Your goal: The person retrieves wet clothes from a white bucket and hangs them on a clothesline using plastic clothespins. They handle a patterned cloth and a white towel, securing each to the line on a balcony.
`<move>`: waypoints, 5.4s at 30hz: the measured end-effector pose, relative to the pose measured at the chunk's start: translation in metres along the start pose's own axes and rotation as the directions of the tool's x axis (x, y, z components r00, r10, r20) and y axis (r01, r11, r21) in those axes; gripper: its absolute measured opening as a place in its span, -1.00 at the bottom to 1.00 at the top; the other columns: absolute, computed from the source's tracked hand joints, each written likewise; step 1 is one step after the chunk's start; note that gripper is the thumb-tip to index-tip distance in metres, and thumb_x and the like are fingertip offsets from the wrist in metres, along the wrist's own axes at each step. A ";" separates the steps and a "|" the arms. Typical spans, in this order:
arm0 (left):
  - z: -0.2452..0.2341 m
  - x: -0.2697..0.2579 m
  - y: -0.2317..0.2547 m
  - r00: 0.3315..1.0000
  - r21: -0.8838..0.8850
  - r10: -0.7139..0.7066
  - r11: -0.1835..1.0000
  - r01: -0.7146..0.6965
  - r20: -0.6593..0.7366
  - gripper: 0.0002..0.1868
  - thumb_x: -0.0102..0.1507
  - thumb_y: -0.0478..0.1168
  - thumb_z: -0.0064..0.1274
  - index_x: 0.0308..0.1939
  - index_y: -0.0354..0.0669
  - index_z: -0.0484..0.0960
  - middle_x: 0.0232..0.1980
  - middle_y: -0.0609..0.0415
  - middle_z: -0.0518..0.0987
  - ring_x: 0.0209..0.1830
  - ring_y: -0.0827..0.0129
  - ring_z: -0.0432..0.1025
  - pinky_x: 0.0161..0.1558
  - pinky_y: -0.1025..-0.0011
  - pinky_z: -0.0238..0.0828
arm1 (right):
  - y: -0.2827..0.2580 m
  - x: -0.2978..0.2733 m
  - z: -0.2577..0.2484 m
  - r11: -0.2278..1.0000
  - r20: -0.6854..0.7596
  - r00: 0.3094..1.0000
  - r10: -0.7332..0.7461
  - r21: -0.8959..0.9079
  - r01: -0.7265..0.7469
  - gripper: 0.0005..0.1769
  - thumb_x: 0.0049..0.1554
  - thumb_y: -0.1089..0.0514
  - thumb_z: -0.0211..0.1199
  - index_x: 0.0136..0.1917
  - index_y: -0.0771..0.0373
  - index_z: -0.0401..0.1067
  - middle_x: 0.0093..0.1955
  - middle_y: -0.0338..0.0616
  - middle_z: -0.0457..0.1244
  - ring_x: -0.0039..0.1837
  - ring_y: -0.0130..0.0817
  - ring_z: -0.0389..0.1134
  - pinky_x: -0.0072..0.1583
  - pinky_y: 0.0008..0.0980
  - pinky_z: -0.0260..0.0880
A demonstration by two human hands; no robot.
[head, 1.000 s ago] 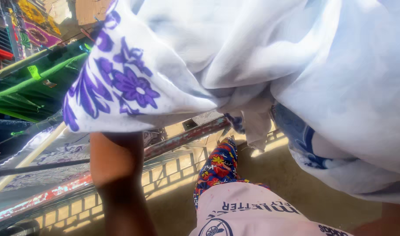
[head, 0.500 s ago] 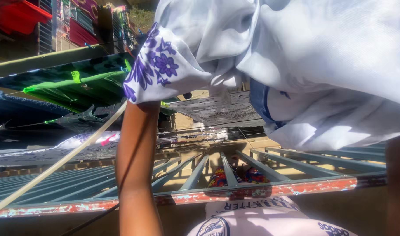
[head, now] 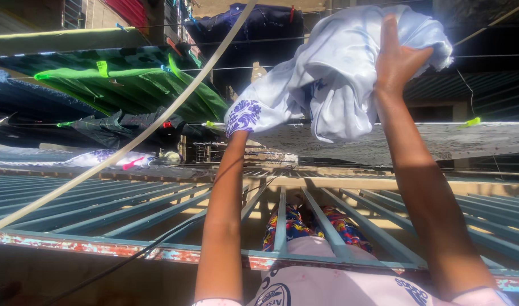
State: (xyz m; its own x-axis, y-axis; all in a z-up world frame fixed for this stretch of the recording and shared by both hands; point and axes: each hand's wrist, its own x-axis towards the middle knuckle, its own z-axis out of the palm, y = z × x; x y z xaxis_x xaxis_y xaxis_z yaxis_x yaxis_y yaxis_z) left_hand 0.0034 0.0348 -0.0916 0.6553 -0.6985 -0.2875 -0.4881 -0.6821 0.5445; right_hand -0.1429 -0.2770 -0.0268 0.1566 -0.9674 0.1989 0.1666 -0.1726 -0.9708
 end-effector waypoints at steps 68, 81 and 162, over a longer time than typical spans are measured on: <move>-0.090 -0.003 0.095 0.932 -0.758 -0.094 -0.556 -0.340 -0.349 -0.61 0.44 -0.17 -0.08 0.27 -0.34 0.44 0.23 -0.15 0.54 0.23 0.12 0.50 0.31 0.15 0.51 | -0.121 0.022 -0.102 0.397 0.537 0.830 -0.150 -0.736 0.548 -0.44 0.30 -0.20 0.45 -0.10 0.42 0.61 -0.32 0.18 0.38 -0.32 -0.12 0.45 -0.19 -0.26 0.44; -0.046 -0.021 0.167 0.980 -0.725 0.076 -0.684 -0.084 -0.185 -0.68 0.44 -0.20 -0.02 0.20 -0.35 0.52 0.15 -0.14 0.59 0.14 0.12 0.52 0.21 0.20 0.53 | -0.123 -0.109 0.029 0.634 0.485 0.819 0.305 0.539 -0.555 -0.83 0.30 0.13 0.19 0.07 0.27 0.34 -0.25 -0.22 0.18 -0.23 -0.46 0.15 -0.11 -0.42 0.18; -0.054 0.060 0.062 0.998 -0.920 -0.050 -0.388 -0.055 -0.038 -0.63 0.47 -0.10 -0.16 0.14 -0.37 0.50 0.01 -0.16 0.60 -0.11 0.19 0.58 -0.10 0.18 0.61 | -0.011 -0.034 -0.035 0.593 0.637 0.580 0.507 0.231 -0.772 -0.73 0.26 0.18 0.22 -0.25 0.11 0.23 -0.45 -0.36 0.01 -0.42 -0.50 0.06 -0.30 -0.45 0.04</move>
State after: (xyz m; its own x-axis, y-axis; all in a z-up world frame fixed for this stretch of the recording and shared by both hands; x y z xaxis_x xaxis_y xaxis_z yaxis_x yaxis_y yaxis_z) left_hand 0.0441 -0.0379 -0.0323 0.7005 -0.6548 -0.2838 0.6838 0.5022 0.5294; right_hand -0.1847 -0.2489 -0.0272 0.7957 -0.5309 -0.2915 0.2027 0.6870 -0.6978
